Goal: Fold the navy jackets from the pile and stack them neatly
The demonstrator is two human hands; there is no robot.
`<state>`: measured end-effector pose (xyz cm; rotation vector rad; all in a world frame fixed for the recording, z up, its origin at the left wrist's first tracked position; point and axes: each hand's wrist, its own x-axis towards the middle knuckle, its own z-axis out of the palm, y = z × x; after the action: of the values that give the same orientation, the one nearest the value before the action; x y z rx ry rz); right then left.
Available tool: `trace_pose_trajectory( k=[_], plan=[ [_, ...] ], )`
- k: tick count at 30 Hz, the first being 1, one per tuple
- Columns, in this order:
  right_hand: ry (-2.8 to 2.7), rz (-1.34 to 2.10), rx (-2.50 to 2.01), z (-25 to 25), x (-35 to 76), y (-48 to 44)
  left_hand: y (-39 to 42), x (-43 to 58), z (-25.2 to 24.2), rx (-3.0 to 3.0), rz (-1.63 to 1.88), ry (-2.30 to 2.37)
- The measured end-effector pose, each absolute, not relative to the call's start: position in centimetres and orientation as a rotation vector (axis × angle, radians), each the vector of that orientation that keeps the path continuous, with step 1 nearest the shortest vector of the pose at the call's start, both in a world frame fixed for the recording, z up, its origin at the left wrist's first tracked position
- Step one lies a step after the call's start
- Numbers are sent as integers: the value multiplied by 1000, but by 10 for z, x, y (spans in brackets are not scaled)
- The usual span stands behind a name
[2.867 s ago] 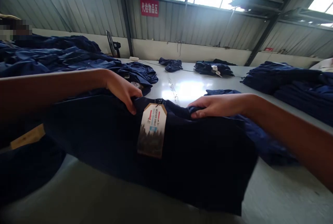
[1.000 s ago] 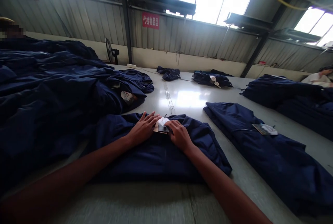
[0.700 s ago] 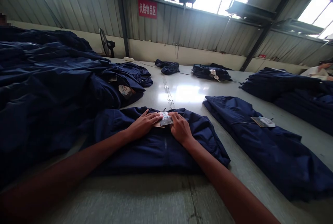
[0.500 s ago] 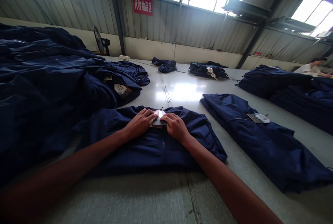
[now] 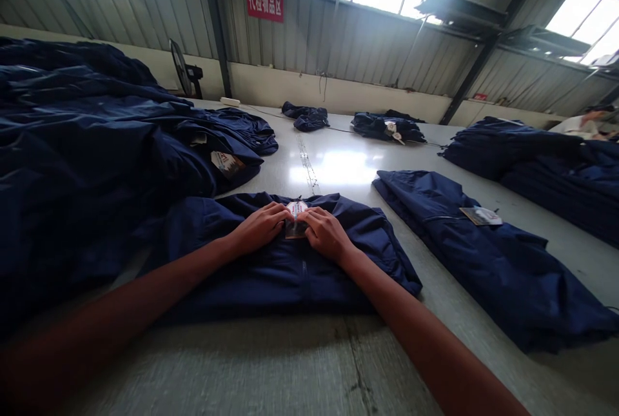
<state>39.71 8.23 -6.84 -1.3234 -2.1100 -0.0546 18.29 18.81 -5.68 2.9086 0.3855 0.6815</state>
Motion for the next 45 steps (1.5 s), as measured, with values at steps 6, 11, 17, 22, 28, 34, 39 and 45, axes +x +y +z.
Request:
trace_pose_trajectory(
  k=[6,11,17,22,28,34,39,45],
  plan=[
    [-2111,-45,-1334,-66,396,78,188,184,-59,2901,691,380],
    [-2087,-88,-1346,-67,395,78,189,184,-60,2917,683,405],
    [-2104,-104,-1408,-68,394,80,189,185,-61,2949,652,442],
    [-1912,-267,-1663,-70,395,82,188,182,-66,2951,775,944],
    [-1605,-343,-1986,-90,406,91,197,181,-75,2756,441,1274],
    [-1564,-175,-2065,-108,419,102,201,181,-76,2696,354,1306],
    [-1613,-44,-2066,-101,421,106,200,183,-74,2710,400,1272],
    [-1684,-6,-2019,-58,453,88,194,152,-46,2793,480,1121]
  ],
)
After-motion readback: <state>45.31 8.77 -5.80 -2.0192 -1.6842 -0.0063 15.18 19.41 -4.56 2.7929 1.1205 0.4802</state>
